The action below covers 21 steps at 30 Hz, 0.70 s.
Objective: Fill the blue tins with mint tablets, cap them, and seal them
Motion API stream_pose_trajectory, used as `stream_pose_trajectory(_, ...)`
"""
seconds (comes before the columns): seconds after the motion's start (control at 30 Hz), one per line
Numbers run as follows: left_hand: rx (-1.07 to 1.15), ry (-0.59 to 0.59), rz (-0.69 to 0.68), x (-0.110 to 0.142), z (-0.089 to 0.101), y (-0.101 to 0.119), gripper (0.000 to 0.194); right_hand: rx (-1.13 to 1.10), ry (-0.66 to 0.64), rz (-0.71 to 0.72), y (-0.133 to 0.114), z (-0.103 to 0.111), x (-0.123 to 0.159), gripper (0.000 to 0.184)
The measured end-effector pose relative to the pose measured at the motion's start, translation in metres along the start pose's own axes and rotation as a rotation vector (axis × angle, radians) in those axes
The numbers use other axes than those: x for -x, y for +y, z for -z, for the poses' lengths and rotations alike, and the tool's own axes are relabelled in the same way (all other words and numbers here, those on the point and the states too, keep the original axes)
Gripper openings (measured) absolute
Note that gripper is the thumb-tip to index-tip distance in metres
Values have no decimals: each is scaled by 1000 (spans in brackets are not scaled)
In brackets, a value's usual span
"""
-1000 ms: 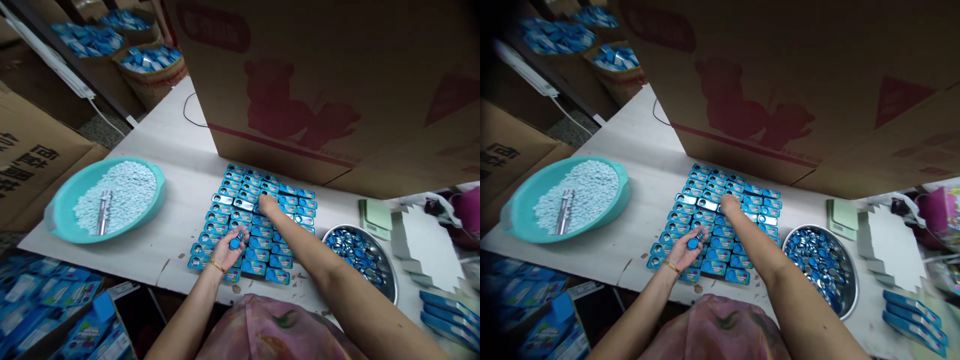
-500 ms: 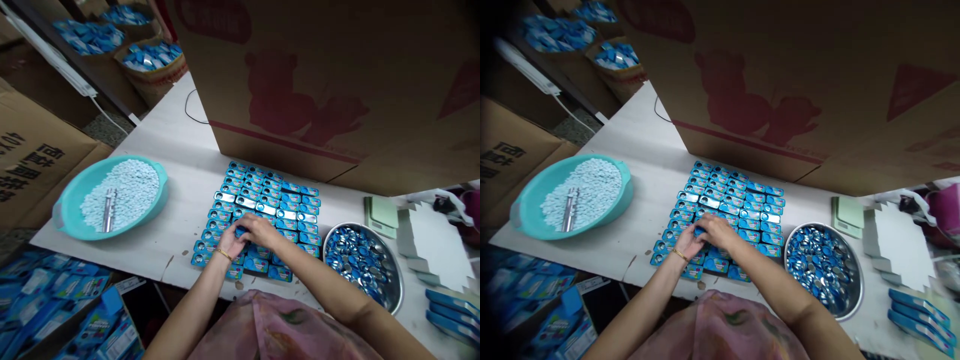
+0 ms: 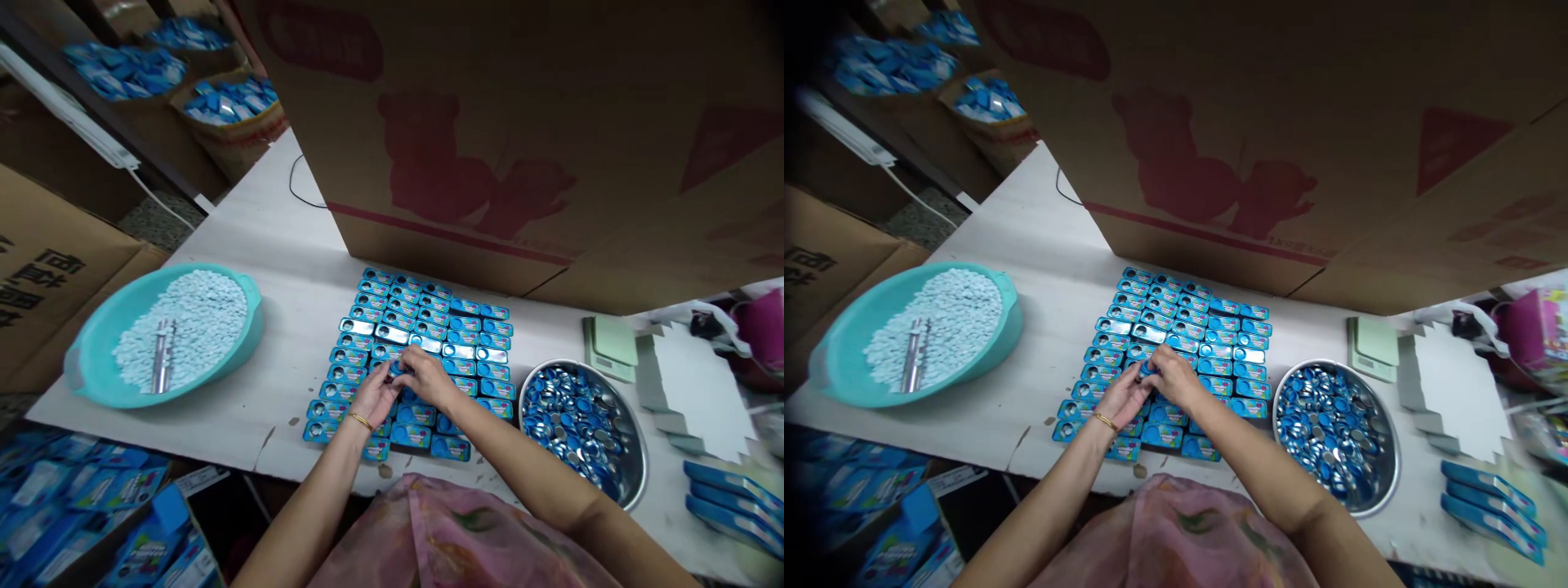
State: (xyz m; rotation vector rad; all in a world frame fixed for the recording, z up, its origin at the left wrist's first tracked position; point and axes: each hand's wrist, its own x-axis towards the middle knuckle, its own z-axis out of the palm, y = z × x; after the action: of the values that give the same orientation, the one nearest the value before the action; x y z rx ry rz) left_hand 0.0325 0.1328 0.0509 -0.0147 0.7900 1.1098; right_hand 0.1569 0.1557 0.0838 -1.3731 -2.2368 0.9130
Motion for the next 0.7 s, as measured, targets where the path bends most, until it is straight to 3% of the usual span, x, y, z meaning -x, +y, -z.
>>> stream_pose_trajectory(0.37, -87, 30, 21, -4, -5, 9, 13, -191, -16, -56, 12, 13, -12, 10)
stream_pose_trajectory(0.53, -139, -49, 72, -6, -5, 10, 20, -143, -21, -146, 13, 13, -20, 8)
stream_pose_trajectory(0.7, -152, -2, 79, -11, -2, 11, 19, -105, -41, -188, 25, 15, -29, 12)
